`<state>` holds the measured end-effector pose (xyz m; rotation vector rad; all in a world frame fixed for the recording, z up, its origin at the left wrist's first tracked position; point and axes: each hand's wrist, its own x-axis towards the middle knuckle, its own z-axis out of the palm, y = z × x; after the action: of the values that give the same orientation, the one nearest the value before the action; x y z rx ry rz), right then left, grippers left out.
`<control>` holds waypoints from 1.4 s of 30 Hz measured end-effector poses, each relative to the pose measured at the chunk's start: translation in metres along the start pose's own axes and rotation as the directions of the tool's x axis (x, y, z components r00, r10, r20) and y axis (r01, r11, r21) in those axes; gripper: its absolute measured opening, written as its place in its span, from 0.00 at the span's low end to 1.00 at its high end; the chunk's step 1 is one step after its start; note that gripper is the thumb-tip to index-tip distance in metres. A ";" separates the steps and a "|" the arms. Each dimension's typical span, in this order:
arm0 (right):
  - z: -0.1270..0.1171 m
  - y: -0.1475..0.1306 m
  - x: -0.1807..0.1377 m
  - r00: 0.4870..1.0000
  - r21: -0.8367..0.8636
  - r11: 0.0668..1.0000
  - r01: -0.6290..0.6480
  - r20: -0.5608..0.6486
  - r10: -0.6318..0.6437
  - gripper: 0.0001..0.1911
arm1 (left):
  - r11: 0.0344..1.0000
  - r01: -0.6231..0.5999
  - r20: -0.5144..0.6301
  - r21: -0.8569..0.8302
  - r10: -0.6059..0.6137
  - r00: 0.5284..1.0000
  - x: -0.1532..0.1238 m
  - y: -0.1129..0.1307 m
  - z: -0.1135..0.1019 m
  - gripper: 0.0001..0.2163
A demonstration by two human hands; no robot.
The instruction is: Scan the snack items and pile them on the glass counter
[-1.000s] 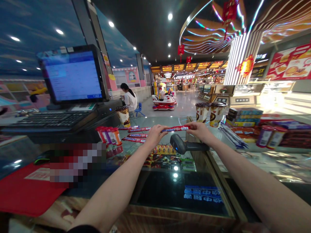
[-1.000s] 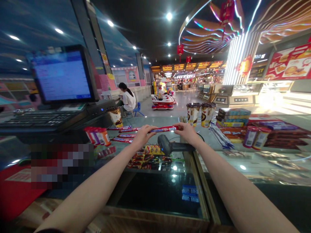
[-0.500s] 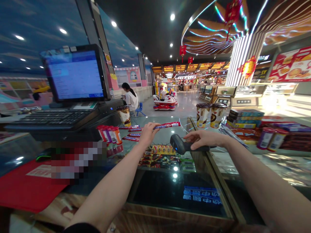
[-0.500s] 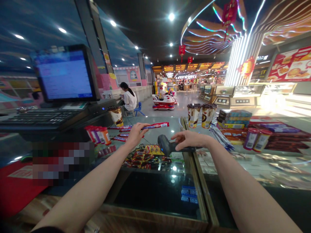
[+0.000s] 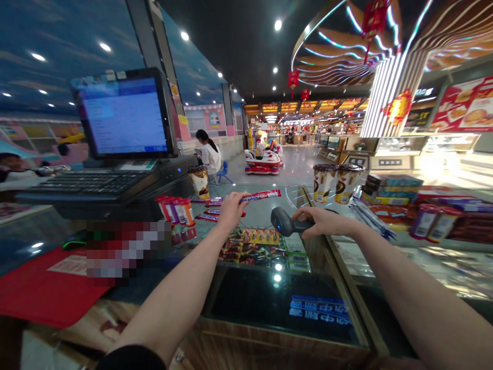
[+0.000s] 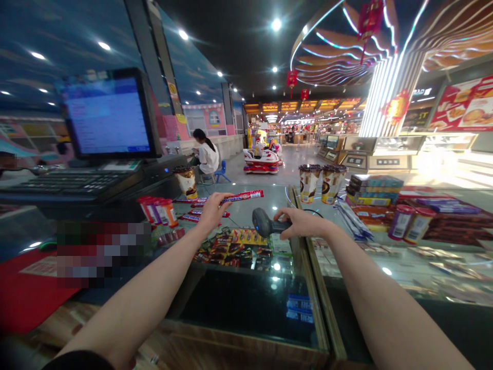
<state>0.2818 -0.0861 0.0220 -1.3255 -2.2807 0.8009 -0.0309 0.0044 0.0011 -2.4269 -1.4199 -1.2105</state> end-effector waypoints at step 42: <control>0.008 -0.003 0.003 0.999 0.079 0.996 0.045 0.012 -0.046 0.29 | 0.999 0.033 -0.054 -0.004 -0.034 0.998 0.000 -0.008 0.000 0.11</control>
<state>0.2742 -0.0870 0.0178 -1.2330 -2.2574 0.8773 -0.0371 0.0086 -0.0011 -2.3620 -1.4506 -1.2759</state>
